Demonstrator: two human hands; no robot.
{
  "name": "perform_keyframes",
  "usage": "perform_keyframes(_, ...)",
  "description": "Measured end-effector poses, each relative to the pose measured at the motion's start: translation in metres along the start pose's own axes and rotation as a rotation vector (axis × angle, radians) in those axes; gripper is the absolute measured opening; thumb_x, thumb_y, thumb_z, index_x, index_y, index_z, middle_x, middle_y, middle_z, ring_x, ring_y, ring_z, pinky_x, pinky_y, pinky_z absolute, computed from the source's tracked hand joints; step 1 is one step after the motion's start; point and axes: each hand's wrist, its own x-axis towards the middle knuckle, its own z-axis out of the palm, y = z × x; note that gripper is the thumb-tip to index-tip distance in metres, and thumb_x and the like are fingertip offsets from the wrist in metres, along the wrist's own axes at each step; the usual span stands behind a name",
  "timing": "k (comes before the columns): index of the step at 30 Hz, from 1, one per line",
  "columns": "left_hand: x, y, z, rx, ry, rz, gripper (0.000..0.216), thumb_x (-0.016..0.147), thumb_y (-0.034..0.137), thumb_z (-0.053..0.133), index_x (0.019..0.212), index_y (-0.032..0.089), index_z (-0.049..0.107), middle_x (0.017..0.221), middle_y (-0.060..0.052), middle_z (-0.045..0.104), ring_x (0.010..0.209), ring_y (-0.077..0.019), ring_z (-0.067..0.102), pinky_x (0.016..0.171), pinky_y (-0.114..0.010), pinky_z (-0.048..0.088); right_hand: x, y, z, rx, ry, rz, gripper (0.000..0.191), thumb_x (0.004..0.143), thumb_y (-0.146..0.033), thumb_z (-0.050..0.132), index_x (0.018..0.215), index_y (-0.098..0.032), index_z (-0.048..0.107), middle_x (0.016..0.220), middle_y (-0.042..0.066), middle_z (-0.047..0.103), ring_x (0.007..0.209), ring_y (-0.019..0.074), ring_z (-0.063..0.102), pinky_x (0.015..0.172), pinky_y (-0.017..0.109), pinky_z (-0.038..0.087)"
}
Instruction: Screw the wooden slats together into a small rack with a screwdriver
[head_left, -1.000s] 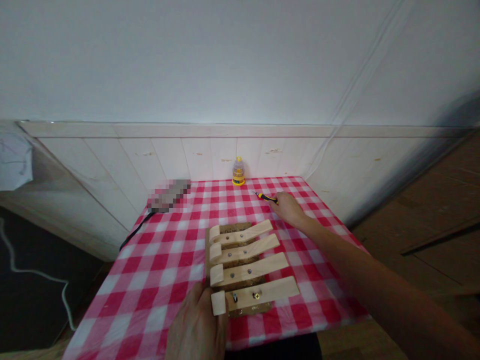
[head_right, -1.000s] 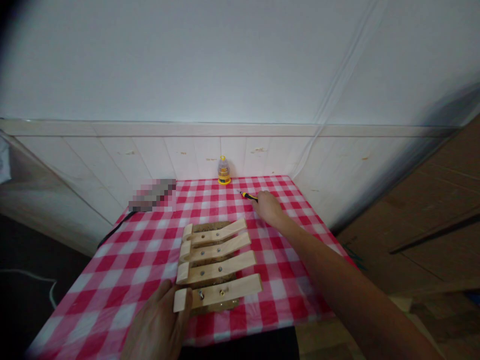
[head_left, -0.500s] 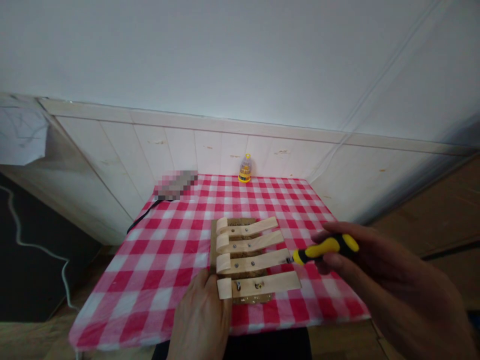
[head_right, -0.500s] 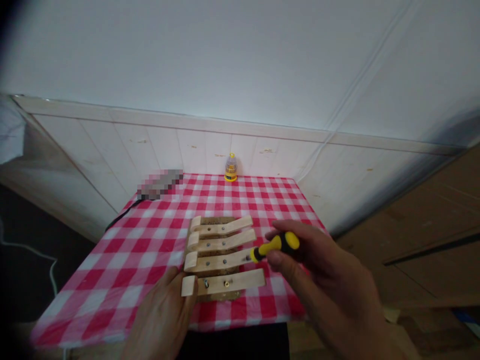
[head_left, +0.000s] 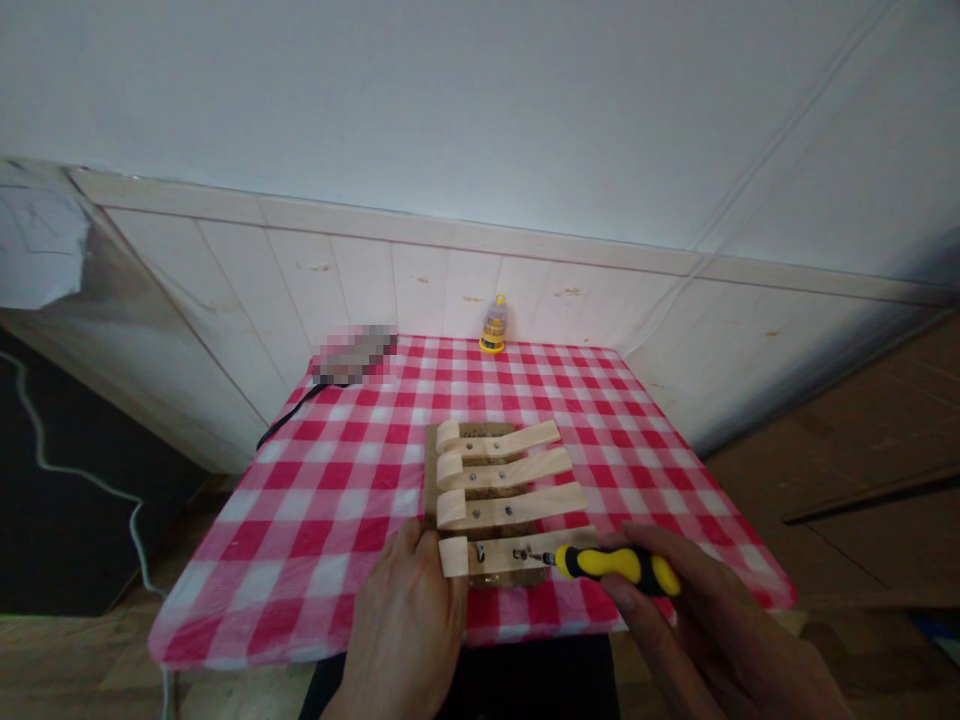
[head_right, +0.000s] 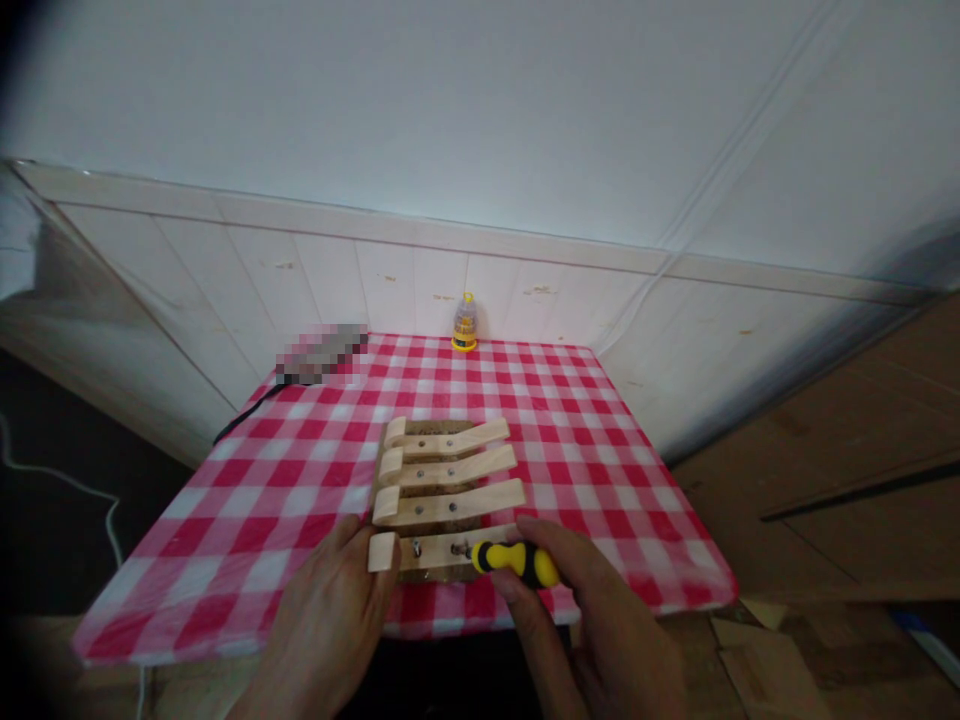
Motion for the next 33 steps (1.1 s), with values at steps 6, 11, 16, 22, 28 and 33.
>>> perform_keyframes(6, -0.001, -0.001, 0.001, -0.009, -0.010, -0.012, 0.031, 0.101, 0.022, 0.039, 0.093, 0.017, 0.068, 0.094, -0.010, 0.067, 0.087, -0.0256, 0.066, 0.078, -0.038, 0.052, 0.005, -0.002, 0.003, 0.004, -0.027, -0.029, 0.030, 0.096, -0.043, 0.060, 0.122, -0.031, 0.069, 0.101, 0.008, 0.081, 0.079, 0.0289, 0.079, 0.061, 0.034, 0.065)
perform_keyframes(11, -0.002, 0.000, 0.000, -0.043, -0.033, -0.030, 0.031, 0.101, 0.023, 0.038, 0.091, 0.017, 0.066, 0.092, -0.010, 0.065, 0.087, -0.0275, 0.065, 0.080, -0.041, 0.051, 0.007, -0.004, 0.007, -0.001, -0.033, -0.039, 0.027, 0.097, -0.039, 0.060, 0.120, -0.029, 0.070, 0.101, 0.008, 0.081, 0.083, 0.0280, 0.079, 0.063, 0.032, 0.065)
perform_keyframes(16, -0.001, 0.002, -0.003, -0.050, -0.056, -0.051, 0.031, 0.101, 0.021, 0.038, 0.090, 0.016, 0.066, 0.092, -0.010, 0.065, 0.088, -0.0274, 0.065, 0.081, -0.041, 0.051, 0.010, -0.006, 0.011, -0.016, -0.019, -0.069, 0.027, 0.098, -0.039, 0.060, 0.121, -0.028, 0.070, 0.095, 0.007, 0.081, 0.079, 0.0271, 0.080, 0.061, 0.032, 0.066)
perform_keyframes(22, 0.001, 0.005, -0.006, -0.042, -0.112, -0.082, 0.030, 0.101, 0.019, 0.039, 0.092, 0.016, 0.067, 0.095, -0.011, 0.065, 0.090, -0.0273, 0.065, 0.083, -0.041, 0.051, 0.013, -0.005, 0.015, -0.025, 0.015, -0.176, 0.025, 0.099, -0.038, 0.060, 0.119, -0.025, 0.069, 0.095, 0.005, 0.081, 0.078, 0.0239, 0.080, 0.068, 0.030, 0.067)
perform_keyframes(28, 0.000, 0.003, -0.003, -0.042, -0.074, -0.067, 0.029, 0.100, 0.018, 0.040, 0.091, 0.016, 0.067, 0.094, -0.010, 0.066, 0.090, -0.0267, 0.065, 0.082, -0.040, 0.050, 0.018, -0.005, 0.017, -0.010, 0.039, -0.228, 0.021, 0.097, -0.033, 0.062, 0.116, -0.025, 0.069, 0.096, 0.004, 0.081, 0.078, 0.0225, 0.080, 0.070, 0.029, 0.067)
perform_keyframes(33, -0.001, 0.002, -0.001, -0.036, -0.053, -0.067, 0.027, 0.099, 0.019, 0.041, 0.090, 0.016, 0.067, 0.093, -0.009, 0.065, 0.088, -0.0254, 0.065, 0.080, -0.038, 0.051, 0.026, -0.007, 0.019, 0.039, 0.065, -0.273, 0.020, 0.096, -0.028, 0.064, 0.115, -0.024, 0.069, 0.097, 0.005, 0.080, 0.079, 0.0215, 0.079, 0.071, 0.029, 0.067)
